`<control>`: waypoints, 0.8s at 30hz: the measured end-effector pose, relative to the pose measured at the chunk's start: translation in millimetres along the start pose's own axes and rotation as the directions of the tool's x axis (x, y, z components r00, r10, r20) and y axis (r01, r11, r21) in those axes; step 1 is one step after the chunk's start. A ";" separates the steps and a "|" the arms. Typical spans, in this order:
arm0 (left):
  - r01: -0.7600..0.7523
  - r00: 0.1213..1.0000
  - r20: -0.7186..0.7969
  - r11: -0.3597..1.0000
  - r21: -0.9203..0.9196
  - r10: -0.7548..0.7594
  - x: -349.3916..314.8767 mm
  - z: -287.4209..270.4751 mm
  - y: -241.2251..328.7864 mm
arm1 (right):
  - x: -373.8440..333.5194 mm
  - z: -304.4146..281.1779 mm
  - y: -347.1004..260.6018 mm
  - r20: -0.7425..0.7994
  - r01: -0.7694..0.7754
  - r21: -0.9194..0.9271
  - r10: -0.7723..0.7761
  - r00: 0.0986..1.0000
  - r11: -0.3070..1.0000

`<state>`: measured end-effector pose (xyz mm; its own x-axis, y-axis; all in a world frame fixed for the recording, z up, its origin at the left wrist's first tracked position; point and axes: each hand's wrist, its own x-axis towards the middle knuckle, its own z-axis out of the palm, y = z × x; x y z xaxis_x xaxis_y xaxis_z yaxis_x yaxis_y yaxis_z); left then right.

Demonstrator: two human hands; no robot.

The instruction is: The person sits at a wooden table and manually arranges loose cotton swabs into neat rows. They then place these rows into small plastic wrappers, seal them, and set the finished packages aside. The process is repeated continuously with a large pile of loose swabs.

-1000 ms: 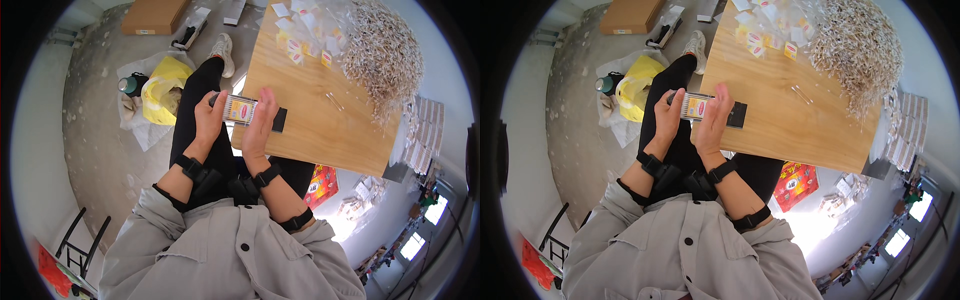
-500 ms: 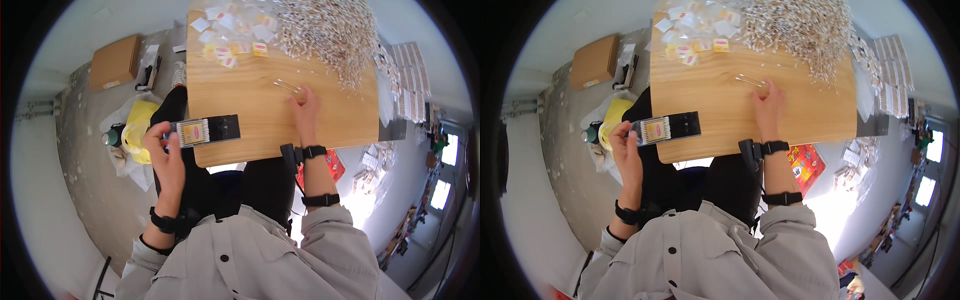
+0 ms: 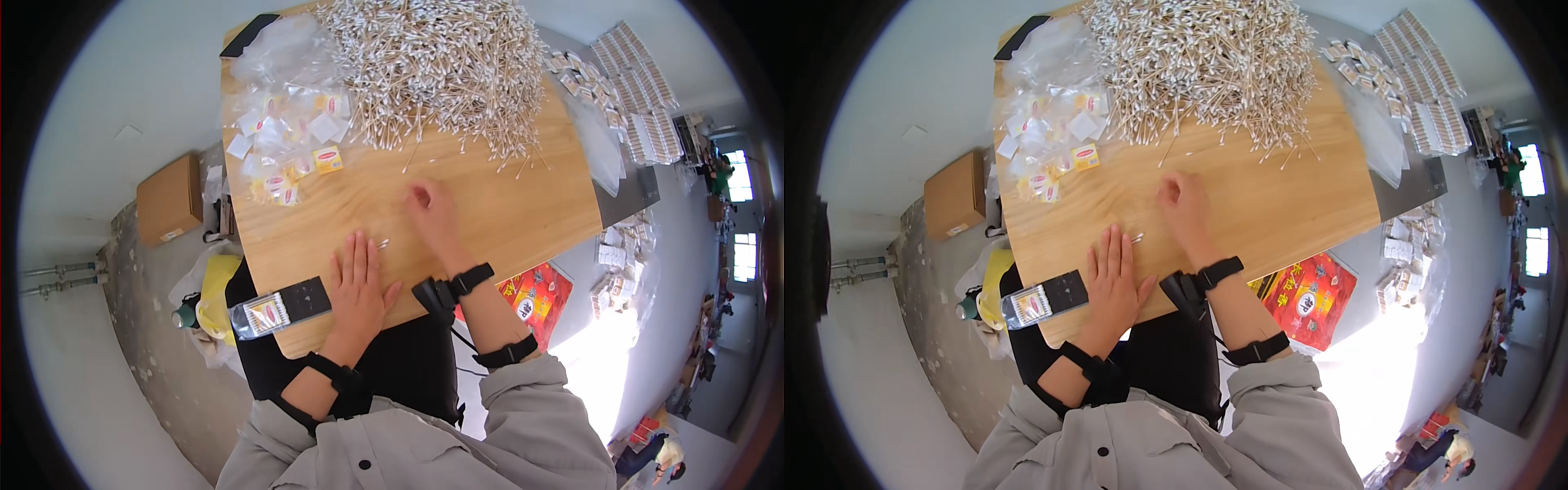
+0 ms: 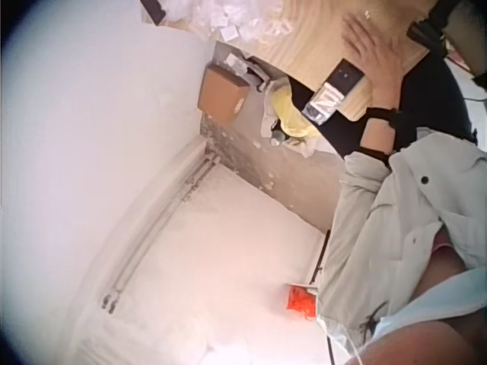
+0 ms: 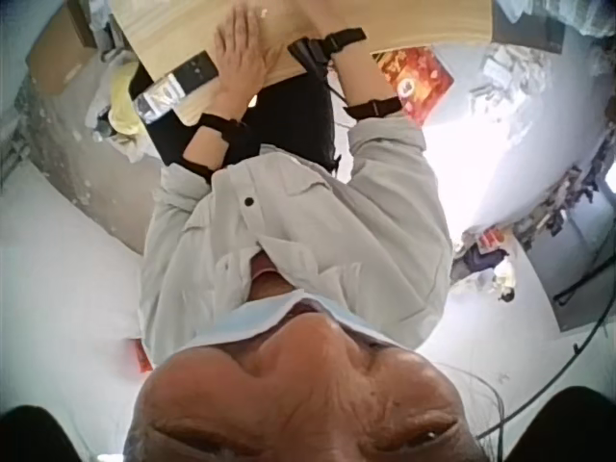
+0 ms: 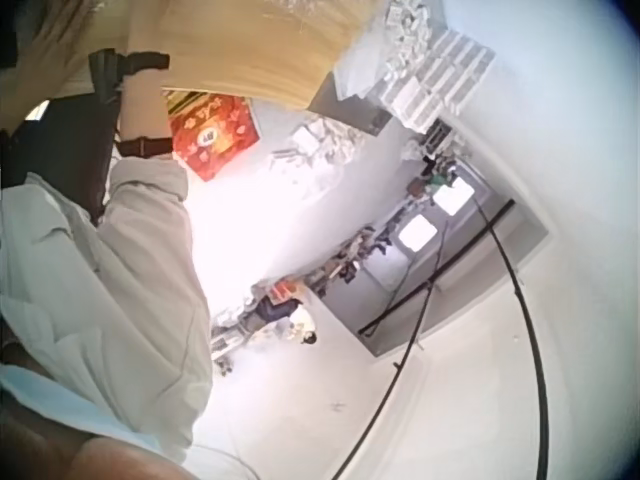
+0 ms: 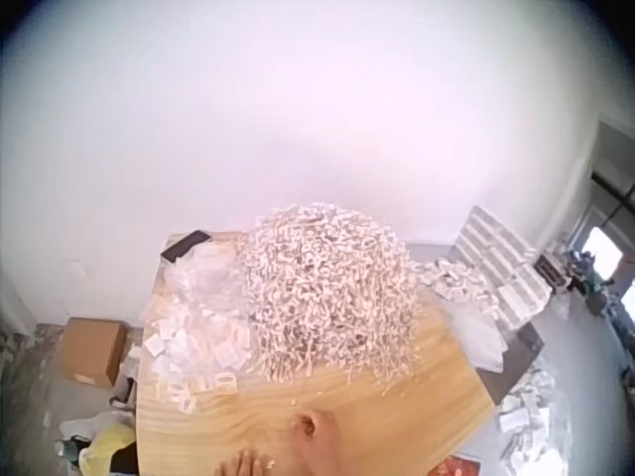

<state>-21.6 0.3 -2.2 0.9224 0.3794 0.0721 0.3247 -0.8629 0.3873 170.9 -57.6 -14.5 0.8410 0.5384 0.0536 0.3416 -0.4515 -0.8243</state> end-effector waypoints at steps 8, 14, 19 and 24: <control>0.007 0.999 0.047 1.000 0.026 -0.009 1.9 -3.1 1.4 | 88.7 24.1 -45.7 -0.156 -0.081 -0.333 0.030 0.987 0.940; 0.023 0.996 0.087 1.000 0.004 -0.024 3.9 -6.7 2.6 | 100.2 14.8 -11.0 -0.146 -0.079 -0.310 0.035 0.989 0.947; 0.014 0.997 0.074 1.000 -0.003 -0.014 4.5 -7.0 2.9 | 93.9 -14.9 19.7 -0.132 -0.048 -0.292 0.010 0.991 0.955; 0.023 0.999 0.047 1.000 -0.017 -0.022 2.9 -7.2 -0.6 | 62.7 -19.6 -2.5 -0.265 -0.046 -0.165 0.000 0.964 0.985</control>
<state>-20.7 4.3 4.4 0.9238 0.3824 0.0201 0.3422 -0.8480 0.4048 231.0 -36.7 2.0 0.9221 0.3307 0.2008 0.3676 -0.5871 -0.7212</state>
